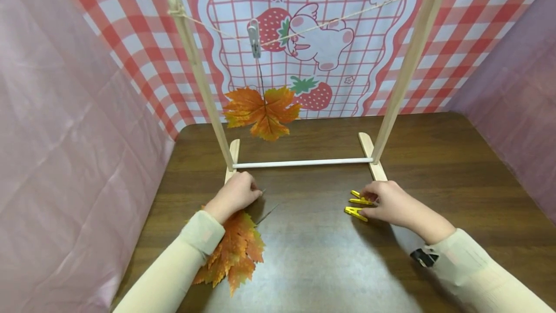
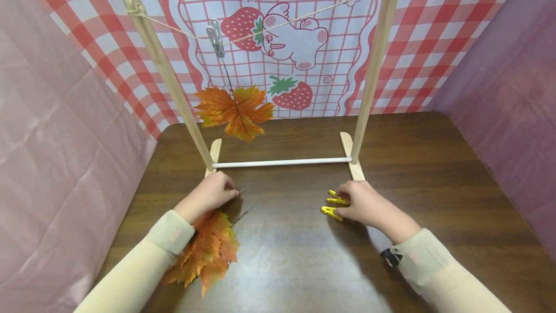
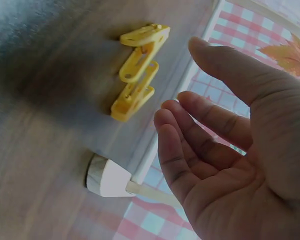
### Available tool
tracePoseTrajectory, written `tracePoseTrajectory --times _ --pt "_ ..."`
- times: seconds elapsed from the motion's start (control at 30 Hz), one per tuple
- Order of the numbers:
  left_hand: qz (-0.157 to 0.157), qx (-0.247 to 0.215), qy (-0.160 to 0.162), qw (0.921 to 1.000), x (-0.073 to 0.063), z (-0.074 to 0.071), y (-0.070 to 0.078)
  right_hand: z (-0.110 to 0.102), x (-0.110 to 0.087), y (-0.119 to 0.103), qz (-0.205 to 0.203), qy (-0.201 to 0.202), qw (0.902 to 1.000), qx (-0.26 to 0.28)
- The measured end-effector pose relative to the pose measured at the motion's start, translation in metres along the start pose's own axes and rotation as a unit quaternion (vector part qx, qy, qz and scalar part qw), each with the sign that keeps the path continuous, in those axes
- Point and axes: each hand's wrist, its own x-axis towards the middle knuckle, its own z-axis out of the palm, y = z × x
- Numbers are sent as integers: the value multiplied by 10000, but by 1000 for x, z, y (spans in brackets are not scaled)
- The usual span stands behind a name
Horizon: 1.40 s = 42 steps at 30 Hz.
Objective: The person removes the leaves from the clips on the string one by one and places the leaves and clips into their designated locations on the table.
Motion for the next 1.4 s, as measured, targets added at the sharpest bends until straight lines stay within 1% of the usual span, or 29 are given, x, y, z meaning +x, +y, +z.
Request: tracePoseTrajectory --times 0.13,0.27,0.33,0.4,0.53,0.67,0.87,0.97,1.2,1.3,1.4 --pt "53 -254 149 9996 0 -5 1 -7 3 -3 -29 139 9999 40" --pt "264 -376 457 9979 0 -12 2 -14 6 -5 -84 318 9995 -2" --pt "331 -580 558 9962 0 -16 3 -17 8 -6 -100 394 9992 -6" --pt "301 -866 603 9940 -2 -21 4 -20 11 -7 -99 442 9990 19" --pt "96 -1509 595 9867 -7 -30 9 -25 15 -10 -136 520 9985 117" --pt "60 -1900 713 9792 -11 -39 15 -32 18 -15 -195 617 9976 244" --pt "223 -2149 1030 9709 -16 -50 22 -41 26 -21 -180 612 9970 444" --pt "249 -2207 1090 9689 -18 -55 25 -47 28 -26 -213 613 9964 539" --pt "199 -2330 1123 9658 -22 -65 32 -61 35 -37 -390 823 9944 539" --pt "192 -2478 1204 9611 -24 -69 34 -67 38 -41 -377 818 9943 570" --pt "300 -2635 1292 9555 -24 -73 36 -72 41 -44 -382 827 9939 619"
